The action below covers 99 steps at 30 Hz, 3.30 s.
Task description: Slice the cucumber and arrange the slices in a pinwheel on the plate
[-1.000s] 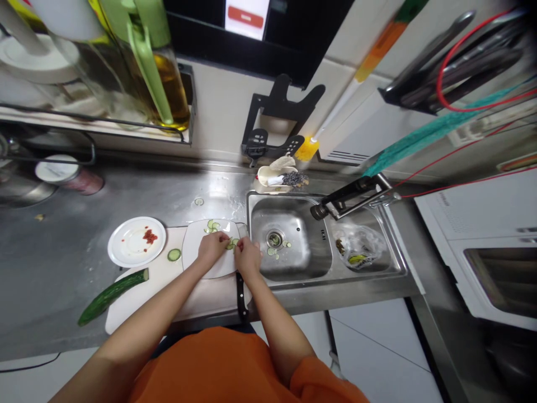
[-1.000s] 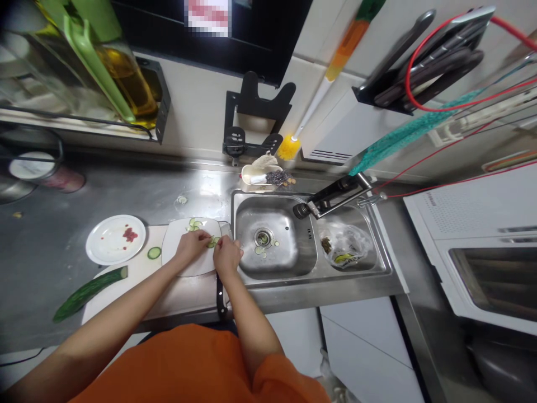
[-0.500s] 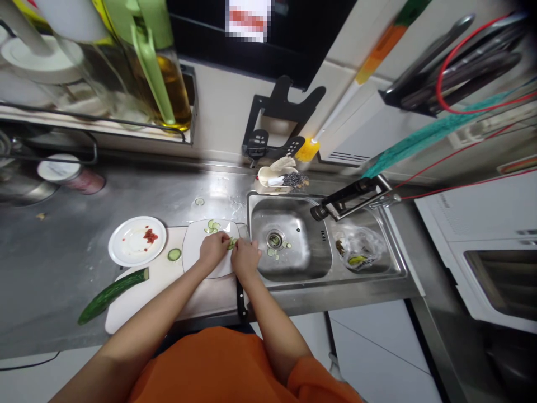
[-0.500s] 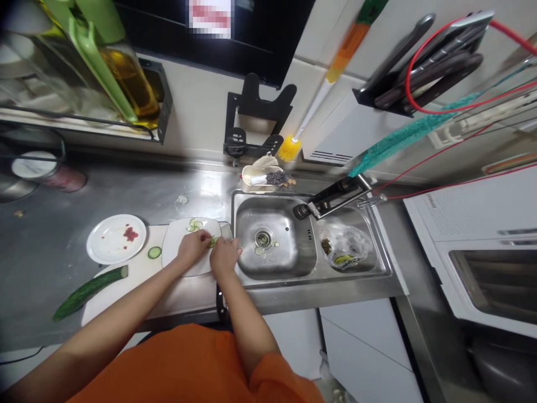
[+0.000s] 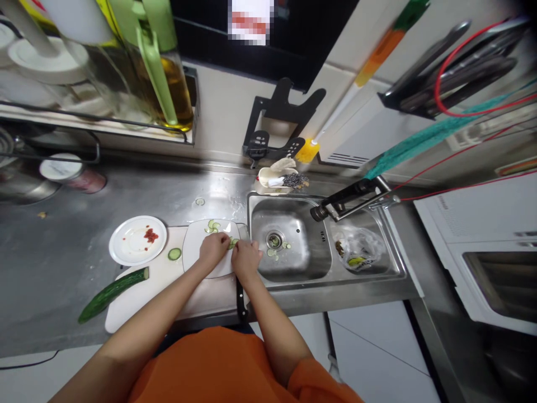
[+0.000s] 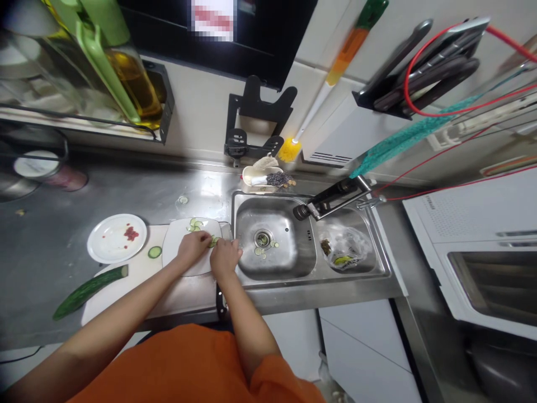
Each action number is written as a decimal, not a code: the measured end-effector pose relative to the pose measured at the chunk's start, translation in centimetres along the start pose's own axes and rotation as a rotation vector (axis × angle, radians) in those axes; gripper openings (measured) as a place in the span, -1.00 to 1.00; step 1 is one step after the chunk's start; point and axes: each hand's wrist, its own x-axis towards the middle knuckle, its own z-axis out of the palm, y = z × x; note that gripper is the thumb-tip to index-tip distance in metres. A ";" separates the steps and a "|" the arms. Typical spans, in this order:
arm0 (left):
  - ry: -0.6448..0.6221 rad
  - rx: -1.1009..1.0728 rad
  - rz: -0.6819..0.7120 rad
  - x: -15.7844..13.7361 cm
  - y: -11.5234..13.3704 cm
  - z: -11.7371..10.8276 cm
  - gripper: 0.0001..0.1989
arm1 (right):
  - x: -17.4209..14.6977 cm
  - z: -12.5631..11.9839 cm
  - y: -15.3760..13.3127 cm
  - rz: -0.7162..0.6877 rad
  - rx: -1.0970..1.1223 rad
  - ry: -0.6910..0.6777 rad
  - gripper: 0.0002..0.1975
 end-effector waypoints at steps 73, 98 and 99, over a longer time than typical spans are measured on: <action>-0.041 -0.446 -0.040 -6.3 -6.7 -5.9 -0.67 | -1.5 1.2 -3.1 -0.411 0.362 -0.090 -0.86; -0.090 -0.251 -0.158 -5.1 -5.8 -3.1 -0.84 | -2.8 2.6 -2.2 -0.043 0.270 -0.150 -0.89; -0.085 -0.196 -0.138 -5.2 -5.7 -3.1 -0.85 | -3.0 2.6 -2.3 -0.041 0.241 -0.143 -0.89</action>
